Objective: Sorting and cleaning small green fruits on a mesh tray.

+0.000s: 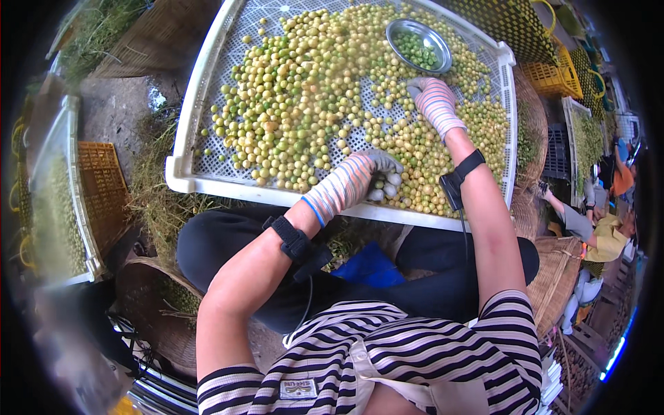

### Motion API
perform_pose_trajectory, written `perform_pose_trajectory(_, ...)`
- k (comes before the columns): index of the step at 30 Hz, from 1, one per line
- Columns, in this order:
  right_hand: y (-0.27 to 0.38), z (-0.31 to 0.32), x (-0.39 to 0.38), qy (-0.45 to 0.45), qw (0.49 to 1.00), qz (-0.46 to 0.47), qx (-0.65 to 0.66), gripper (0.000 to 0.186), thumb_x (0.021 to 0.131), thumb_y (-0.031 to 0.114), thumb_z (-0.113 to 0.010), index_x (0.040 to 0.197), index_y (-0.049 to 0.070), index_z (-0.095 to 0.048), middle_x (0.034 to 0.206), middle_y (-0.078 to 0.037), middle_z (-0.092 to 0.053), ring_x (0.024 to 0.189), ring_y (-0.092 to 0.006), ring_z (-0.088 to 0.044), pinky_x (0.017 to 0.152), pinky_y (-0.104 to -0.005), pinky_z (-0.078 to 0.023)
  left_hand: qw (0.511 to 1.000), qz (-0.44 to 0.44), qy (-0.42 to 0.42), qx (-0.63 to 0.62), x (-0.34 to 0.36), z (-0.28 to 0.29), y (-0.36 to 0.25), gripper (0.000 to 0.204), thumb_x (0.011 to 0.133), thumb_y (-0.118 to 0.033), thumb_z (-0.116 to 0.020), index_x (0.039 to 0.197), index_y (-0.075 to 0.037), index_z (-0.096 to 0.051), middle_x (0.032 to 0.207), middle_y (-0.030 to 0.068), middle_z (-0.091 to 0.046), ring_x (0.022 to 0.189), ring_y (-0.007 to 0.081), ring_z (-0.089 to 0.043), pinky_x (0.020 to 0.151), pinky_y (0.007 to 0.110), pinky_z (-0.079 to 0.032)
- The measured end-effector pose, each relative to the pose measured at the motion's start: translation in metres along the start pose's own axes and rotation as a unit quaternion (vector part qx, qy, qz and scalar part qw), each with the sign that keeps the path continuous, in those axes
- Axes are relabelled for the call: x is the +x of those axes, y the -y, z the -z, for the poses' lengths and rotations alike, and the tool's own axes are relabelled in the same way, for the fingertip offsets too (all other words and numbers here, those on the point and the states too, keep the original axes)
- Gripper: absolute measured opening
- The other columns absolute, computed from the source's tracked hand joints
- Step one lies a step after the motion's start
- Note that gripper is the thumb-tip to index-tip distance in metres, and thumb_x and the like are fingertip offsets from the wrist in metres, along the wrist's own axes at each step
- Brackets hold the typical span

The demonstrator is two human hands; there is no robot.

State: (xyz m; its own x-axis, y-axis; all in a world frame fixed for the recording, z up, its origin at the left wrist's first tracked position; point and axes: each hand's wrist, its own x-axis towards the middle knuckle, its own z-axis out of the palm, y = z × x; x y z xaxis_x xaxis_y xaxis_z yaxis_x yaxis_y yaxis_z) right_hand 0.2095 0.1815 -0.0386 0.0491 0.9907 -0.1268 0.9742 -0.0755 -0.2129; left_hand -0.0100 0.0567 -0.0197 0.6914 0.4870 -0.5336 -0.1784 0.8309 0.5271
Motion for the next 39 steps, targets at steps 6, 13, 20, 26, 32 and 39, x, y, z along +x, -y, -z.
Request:
perform_pose_trajectory(6,0.027,0.017,0.024,0.123,0.986,-0.059,-0.101,0.029,0.077,0.027,-0.061,0.101,0.011,-0.068,0.104,-0.016,-0.064,0.099,-0.0326,-0.061,0.085,-0.0392,-0.049,1.0,0.02,0.007,0.0,-0.001,0.001,0.002,0.025,0.09,-0.029,-0.052,0.098,-0.007,-0.061,0.087,0.0009,-0.062,0.068,0.0111,-0.055,0.053,0.023,-0.041)
perform_pose_trajectory(13,0.028,0.011,0.028,0.15,0.98,-0.122,-0.055,0.038,0.071,0.032,-0.066,0.101,0.007,-0.067,0.11,-0.018,-0.062,0.102,-0.0315,-0.061,0.087,-0.038,-0.048,0.996,0.001,-0.058,-0.066,0.002,0.011,0.009,0.034,0.094,-0.038,-0.047,0.091,-0.006,-0.059,0.08,0.0009,-0.06,0.061,0.0122,-0.054,0.05,0.023,-0.04)
perform_pose_trajectory(20,0.078,0.029,-0.055,0.307,0.913,0.164,0.211,0.024,0.076,0.024,-0.068,0.091,0.005,-0.068,0.076,-0.006,-0.067,0.067,-0.0112,-0.058,0.066,-0.0283,-0.049,0.955,-0.058,-0.176,-0.233,-0.005,0.024,0.006,0.047,0.093,-0.052,-0.039,0.089,-0.009,-0.057,0.075,0.0031,-0.059,0.057,0.0154,-0.053,0.048,0.024,-0.04)
perform_pose_trajectory(26,0.109,0.013,-0.039,0.138,0.948,0.121,0.26,0.018,0.079,0.013,-0.06,0.094,0.005,-0.067,0.082,-0.006,-0.067,0.074,-0.0154,-0.061,0.072,-0.031,-0.05,0.96,-0.081,-0.113,-0.242,-0.011,0.035,0.002,0.032,0.094,-0.04,-0.045,0.09,-0.01,-0.055,0.076,0.003,-0.057,0.065,0.0161,-0.055,0.053,0.025,-0.044)
perform_pose_trajectory(32,0.097,0.008,-0.062,0.369,0.756,0.103,0.53,0.033,0.088,0.028,-0.057,0.11,0.004,-0.063,0.098,-0.005,-0.065,0.091,-0.0154,-0.06,0.074,-0.0313,-0.051,0.961,-0.108,-0.052,-0.251,-0.034,0.034,-0.003,0.028,0.096,-0.036,-0.043,0.1,-0.011,-0.053,0.075,0.0016,-0.055,0.061,0.0175,-0.053,0.048,0.027,-0.04)
perform_pose_trajectory(39,0.088,0.017,-0.084,0.342,0.81,0.191,0.437,0.03,0.084,0.021,-0.064,0.105,-0.001,-0.063,0.092,-0.006,-0.065,0.085,-0.0158,-0.061,0.073,-0.031,-0.051,0.971,-0.135,-0.061,-0.186,-0.041,0.023,-0.007,0.035,0.093,-0.046,-0.044,0.09,-0.012,-0.053,0.061,0.0013,-0.053,0.05,0.0159,-0.051,0.038,0.025,-0.038)
